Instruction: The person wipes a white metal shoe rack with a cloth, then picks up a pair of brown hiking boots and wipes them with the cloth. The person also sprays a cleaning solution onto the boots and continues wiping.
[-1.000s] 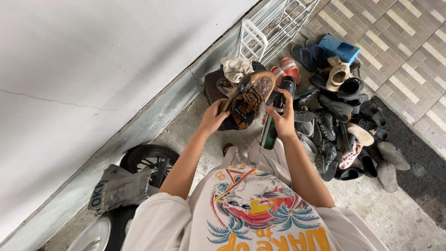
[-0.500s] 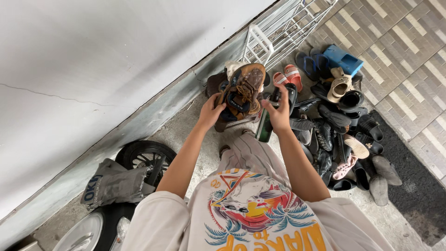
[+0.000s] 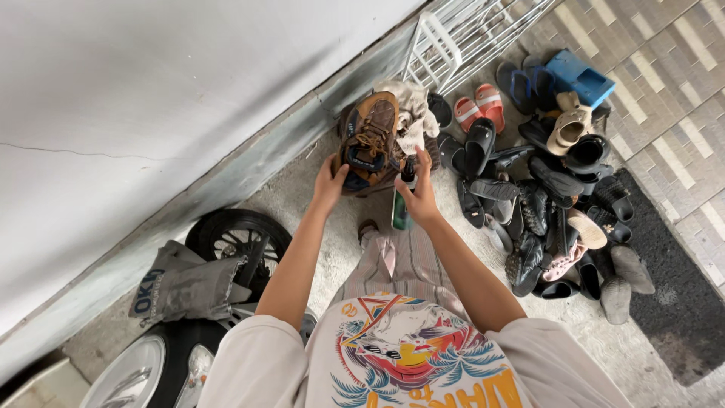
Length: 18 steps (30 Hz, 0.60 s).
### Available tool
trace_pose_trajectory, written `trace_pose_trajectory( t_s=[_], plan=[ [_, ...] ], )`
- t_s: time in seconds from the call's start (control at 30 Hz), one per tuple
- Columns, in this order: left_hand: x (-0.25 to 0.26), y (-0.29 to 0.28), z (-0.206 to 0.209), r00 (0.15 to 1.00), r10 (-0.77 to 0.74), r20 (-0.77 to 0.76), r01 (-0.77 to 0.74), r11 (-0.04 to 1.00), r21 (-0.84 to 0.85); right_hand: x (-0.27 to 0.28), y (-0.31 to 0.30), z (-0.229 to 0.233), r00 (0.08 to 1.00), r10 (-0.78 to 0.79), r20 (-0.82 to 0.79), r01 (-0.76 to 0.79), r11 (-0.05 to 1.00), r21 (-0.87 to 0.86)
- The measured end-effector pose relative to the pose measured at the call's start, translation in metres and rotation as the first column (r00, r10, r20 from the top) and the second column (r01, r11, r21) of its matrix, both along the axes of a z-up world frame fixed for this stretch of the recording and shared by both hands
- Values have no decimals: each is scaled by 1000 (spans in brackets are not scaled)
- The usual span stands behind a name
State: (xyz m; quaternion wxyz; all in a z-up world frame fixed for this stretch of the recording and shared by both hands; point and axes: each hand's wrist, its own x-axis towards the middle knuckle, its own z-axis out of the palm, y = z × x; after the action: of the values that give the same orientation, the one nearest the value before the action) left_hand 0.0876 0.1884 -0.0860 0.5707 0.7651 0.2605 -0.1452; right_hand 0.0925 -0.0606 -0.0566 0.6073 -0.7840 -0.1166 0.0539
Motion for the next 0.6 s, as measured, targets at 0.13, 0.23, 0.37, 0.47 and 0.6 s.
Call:
trace_pose_trajectory(
  t_s=[0.13,0.23,0.37,0.47,0.6],
  plan=[
    [-6,19,-24,987,57,-152,-59,998,-9,22,3,-62,971,-62,-231,32,991,-132],
    [6,27,-50,974,120,-190,-126,992,-24,53,10,-96,946,-100,-308,15,963,-269],
    [9,30,-82,975,209,-75,-217,967,-133,73,26,-125,905,-114,-410,-79,901,-426],
    [19,29,-95,967,242,-84,-252,955,-154,73,35,-140,918,-55,-393,-191,806,-560],
    [36,23,-97,965,252,-77,-263,947,-183,64,36,-158,982,182,-44,-159,685,-711]
  ],
)
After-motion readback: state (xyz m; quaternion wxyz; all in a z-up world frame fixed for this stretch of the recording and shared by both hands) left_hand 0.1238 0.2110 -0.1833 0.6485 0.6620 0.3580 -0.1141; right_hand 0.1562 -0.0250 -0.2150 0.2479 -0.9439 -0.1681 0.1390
